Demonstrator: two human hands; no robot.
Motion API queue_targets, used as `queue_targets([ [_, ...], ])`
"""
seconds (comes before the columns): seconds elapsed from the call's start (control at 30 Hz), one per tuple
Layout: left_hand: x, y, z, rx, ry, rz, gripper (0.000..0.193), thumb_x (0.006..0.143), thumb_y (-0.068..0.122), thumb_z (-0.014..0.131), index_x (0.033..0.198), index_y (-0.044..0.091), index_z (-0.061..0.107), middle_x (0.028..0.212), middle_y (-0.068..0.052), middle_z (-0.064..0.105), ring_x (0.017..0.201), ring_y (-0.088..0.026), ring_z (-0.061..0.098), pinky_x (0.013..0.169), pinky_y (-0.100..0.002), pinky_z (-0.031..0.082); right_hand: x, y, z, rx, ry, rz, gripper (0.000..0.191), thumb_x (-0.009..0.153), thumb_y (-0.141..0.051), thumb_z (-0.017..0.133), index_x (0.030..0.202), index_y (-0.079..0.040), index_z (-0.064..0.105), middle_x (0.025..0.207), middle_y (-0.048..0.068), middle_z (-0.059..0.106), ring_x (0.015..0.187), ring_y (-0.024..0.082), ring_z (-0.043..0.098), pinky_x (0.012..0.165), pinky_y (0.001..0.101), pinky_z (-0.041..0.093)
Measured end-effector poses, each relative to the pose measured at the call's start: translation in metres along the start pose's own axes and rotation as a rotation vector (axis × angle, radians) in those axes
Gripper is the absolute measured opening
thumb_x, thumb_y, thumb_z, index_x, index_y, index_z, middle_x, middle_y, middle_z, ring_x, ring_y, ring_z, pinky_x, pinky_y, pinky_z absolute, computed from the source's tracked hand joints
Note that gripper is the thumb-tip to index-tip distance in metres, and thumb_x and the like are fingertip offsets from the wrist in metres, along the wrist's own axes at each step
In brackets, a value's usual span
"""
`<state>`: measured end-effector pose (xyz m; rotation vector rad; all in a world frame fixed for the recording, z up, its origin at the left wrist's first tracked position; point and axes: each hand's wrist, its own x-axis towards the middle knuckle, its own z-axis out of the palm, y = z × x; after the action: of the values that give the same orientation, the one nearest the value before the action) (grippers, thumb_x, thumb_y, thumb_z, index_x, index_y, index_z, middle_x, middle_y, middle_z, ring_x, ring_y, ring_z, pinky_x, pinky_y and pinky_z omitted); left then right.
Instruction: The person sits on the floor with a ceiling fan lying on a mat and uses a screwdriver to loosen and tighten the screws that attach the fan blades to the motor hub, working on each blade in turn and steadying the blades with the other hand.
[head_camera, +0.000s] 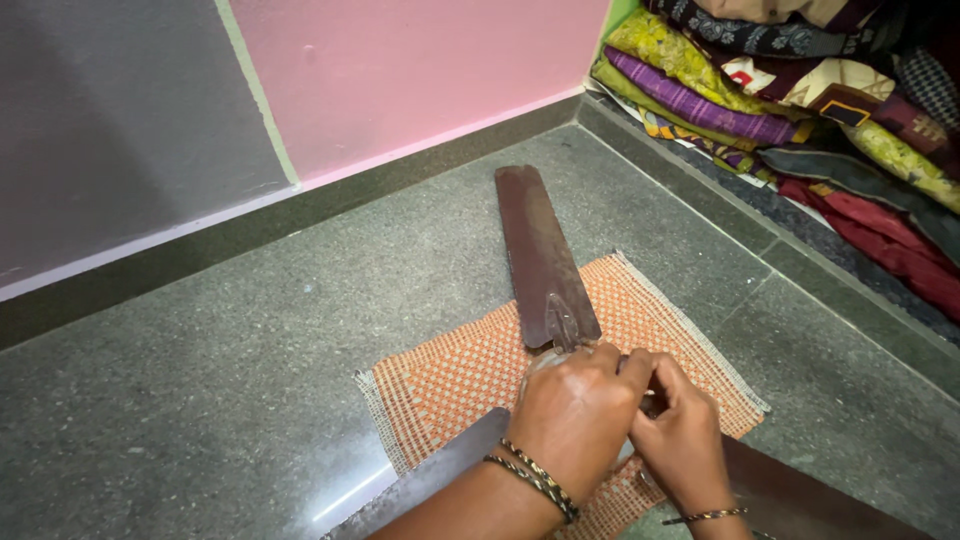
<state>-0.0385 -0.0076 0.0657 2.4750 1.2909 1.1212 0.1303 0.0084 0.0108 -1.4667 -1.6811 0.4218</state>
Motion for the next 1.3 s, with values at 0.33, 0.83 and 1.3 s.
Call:
queue_targets([
  [0.33, 0.002, -0.003, 0.000, -0.114, 0.051, 0.068, 0.041, 0.083, 0.009, 0.066, 0.123, 0.003, 0.066, 0.115, -0.017, 0.070, 0.103, -0.033, 0.069, 0.084, -0.043, 0.056, 0.019, 0.012, -0.012, -0.117, -0.166, -0.137, 0.030, 0.071, -0.004, 0.073, 0.100, -0.001, 0.069, 0.103, 0.014, 0.073, 0.097, 0.027, 0.073, 0.082, 0.0358, 0.057],
  [0.83, -0.001, 0.025, 0.023, 0.066, -0.018, 0.057, 0.029, 0.082, 0.010, 0.065, 0.108, -0.003, 0.068, 0.099, -0.014, 0.070, 0.080, -0.029, 0.072, 0.066, -0.042, 0.056, -0.005, 0.033, -0.017, -0.168, -0.087, -0.219, 0.022, 0.082, -0.005, 0.062, 0.102, 0.002, 0.066, 0.104, 0.021, 0.069, 0.097, 0.045, 0.066, 0.079, 0.0472, 0.055],
  [1.3, 0.006, 0.055, 0.040, 0.340, -0.069, 0.005, 0.018, 0.078, 0.013, 0.067, 0.091, 0.000, 0.069, 0.081, -0.013, 0.069, 0.071, -0.023, 0.072, 0.058, -0.034, 0.056, 0.000, 0.050, -0.040, -0.028, -0.333, -0.206, 0.033, 0.077, -0.009, 0.072, 0.107, 0.003, 0.067, 0.110, 0.017, 0.072, 0.104, 0.034, 0.072, 0.087, 0.0392, 0.056],
])
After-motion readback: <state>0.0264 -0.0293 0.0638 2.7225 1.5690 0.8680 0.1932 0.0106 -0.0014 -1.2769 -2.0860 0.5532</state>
